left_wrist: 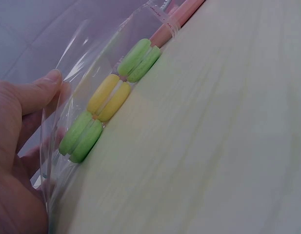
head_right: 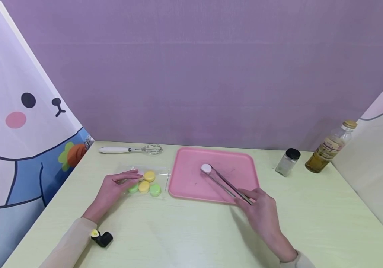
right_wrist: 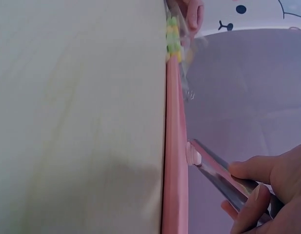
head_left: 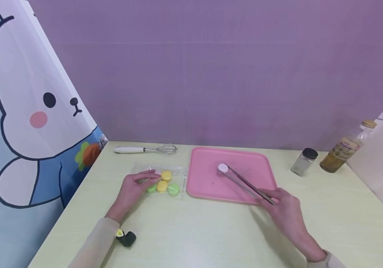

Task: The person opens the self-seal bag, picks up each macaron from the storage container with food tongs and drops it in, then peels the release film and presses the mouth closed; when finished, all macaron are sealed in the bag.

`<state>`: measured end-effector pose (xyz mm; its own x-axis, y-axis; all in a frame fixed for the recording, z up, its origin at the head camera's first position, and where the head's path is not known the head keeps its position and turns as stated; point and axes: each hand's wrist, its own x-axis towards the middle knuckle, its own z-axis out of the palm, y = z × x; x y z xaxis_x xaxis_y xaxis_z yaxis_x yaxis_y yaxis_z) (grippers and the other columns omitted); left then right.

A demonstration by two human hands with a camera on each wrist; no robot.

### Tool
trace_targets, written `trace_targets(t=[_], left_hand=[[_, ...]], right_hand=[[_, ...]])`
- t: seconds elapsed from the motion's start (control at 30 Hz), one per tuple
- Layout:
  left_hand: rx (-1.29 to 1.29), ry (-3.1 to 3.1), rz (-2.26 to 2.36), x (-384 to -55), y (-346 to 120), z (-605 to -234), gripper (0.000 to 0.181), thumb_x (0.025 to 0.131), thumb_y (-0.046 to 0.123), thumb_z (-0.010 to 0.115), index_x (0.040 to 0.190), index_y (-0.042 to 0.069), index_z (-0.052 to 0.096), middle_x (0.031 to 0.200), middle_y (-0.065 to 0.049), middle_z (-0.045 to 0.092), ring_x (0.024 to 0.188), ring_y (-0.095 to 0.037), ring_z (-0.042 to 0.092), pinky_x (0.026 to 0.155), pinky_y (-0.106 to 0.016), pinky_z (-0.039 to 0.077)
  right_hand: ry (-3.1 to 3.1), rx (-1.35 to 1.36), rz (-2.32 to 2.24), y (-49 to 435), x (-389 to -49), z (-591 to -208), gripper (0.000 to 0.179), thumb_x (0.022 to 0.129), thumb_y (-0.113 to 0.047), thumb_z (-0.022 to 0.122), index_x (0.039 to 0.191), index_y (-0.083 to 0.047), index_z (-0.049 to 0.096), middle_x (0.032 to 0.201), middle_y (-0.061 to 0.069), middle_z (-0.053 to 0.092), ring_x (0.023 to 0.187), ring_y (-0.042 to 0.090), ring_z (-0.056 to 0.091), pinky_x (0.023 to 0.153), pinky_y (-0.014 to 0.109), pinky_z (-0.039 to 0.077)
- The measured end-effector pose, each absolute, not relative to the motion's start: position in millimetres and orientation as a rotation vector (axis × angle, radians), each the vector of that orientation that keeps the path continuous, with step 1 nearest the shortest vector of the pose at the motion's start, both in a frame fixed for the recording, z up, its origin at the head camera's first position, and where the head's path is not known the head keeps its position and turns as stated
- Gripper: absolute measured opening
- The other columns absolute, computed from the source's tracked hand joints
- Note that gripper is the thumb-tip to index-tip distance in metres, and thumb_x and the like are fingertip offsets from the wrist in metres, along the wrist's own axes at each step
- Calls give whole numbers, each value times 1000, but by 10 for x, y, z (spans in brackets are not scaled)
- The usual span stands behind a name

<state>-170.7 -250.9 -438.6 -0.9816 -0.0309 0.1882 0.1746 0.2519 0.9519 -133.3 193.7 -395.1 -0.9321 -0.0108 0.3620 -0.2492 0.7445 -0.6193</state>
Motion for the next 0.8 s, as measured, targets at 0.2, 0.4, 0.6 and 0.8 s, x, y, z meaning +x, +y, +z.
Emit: trace_targets(t=[0.2, 0.4, 0.6, 0.8], left_hand=[[-137, -2354, -1820, -1708, -2509, -4381, 21, 89, 17, 80, 106, 4, 79, 124, -15, 69, 132, -27, 54, 119, -43, 32], [-123, -2364, -1833, -1669, -2489, -4311, 20, 91, 11, 77, 108, 1, 77, 127, -18, 67, 133, -31, 53, 119, -47, 30], [-140, -2345, -1841, -1688, -2510, -4366, 22, 89, 17, 80, 108, 5, 78, 126, -14, 69, 133, -27, 53, 119, -44, 31], [-135, -2354, -1842, -1679, -2503, -4346, 21, 90, 12, 78, 109, 3, 78, 127, -16, 68, 134, -28, 53, 119, -44, 31]], right_hand=[[-2563, 315, 1061, 1807, -1240, -3912, 27, 79, -14, 88, 105, -13, 81, 81, -4, 66, 54, 5, 44, 38, 24, 39], [-2534, 446, 1081, 1613, -1205, -3953, 29, 76, -10, 89, 103, -12, 81, 78, -12, 62, 60, 4, 48, 42, 22, 41], [-2536, 484, 1158, 1397, -1179, -3933, 31, 72, -9, 92, 101, -13, 81, 77, -13, 61, 66, 5, 48, 46, 21, 43], [-2599, 467, 1217, 1199, -1190, -3924, 33, 71, -7, 92, 102, -9, 81, 78, -7, 63, 65, 6, 49, 46, 22, 44]])
